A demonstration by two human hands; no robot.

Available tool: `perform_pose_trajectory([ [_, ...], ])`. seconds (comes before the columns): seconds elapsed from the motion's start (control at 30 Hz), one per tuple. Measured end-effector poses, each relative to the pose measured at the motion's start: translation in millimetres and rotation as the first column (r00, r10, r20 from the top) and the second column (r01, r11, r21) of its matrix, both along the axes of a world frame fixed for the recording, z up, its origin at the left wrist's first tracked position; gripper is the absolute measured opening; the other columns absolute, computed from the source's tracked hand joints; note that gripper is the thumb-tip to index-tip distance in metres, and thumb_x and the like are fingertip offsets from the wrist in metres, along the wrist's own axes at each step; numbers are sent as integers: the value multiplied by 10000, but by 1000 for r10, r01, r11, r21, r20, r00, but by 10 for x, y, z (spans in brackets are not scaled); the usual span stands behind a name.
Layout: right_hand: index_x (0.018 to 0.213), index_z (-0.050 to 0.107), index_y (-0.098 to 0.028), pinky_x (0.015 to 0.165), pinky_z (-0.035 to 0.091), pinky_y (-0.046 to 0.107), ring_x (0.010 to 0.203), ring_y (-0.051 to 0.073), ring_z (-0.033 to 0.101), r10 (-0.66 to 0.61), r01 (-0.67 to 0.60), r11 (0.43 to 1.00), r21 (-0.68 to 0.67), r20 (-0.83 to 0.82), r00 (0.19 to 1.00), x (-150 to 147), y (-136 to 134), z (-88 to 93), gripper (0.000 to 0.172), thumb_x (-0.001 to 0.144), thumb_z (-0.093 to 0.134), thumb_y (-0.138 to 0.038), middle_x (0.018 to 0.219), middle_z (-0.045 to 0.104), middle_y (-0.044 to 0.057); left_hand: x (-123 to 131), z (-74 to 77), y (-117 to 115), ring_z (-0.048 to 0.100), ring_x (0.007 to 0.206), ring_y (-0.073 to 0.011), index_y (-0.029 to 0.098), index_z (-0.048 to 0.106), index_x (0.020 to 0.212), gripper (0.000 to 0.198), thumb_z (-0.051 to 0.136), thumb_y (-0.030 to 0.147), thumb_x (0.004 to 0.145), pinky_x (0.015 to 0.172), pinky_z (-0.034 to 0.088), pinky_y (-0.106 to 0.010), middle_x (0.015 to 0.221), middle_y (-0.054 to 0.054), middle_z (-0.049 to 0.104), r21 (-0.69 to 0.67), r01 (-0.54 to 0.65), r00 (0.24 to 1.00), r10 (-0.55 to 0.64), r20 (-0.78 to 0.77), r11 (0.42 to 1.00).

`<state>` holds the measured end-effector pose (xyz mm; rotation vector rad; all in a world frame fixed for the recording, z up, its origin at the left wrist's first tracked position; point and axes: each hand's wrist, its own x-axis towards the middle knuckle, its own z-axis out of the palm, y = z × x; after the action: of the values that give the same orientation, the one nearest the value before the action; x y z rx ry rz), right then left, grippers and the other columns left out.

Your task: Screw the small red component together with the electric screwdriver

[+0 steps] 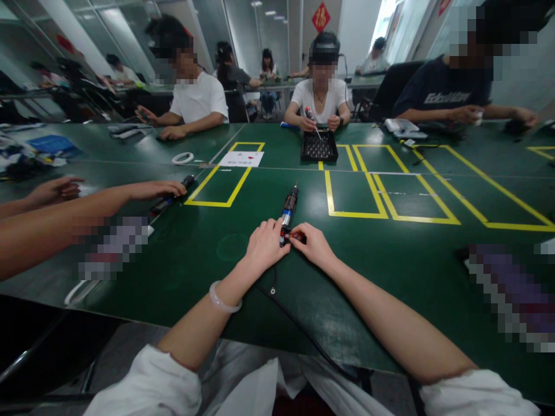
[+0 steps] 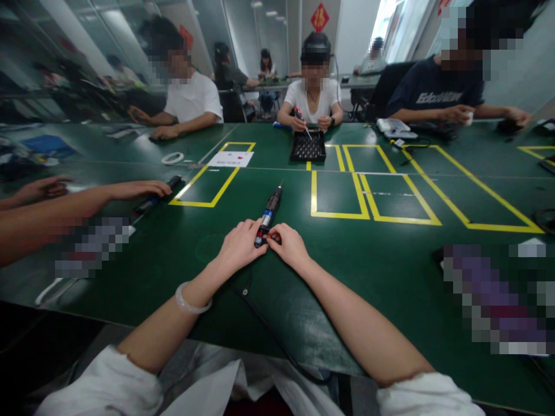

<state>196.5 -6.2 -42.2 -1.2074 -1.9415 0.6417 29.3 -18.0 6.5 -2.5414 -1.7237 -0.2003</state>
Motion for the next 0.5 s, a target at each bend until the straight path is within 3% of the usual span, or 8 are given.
perform_pose_trajectory([
  [0.5, 858, 658, -188, 731, 476, 293, 764, 167, 628, -9, 9, 1000, 14, -6, 1000, 9, 29, -24, 57, 842, 618, -151, 852, 684, 40, 4, -8, -10, 534, 997, -291, 144, 461, 1313, 569, 539, 464, 850, 801, 450, -385, 1119, -144, 566, 4, 2, 1000, -2, 11, 1000],
])
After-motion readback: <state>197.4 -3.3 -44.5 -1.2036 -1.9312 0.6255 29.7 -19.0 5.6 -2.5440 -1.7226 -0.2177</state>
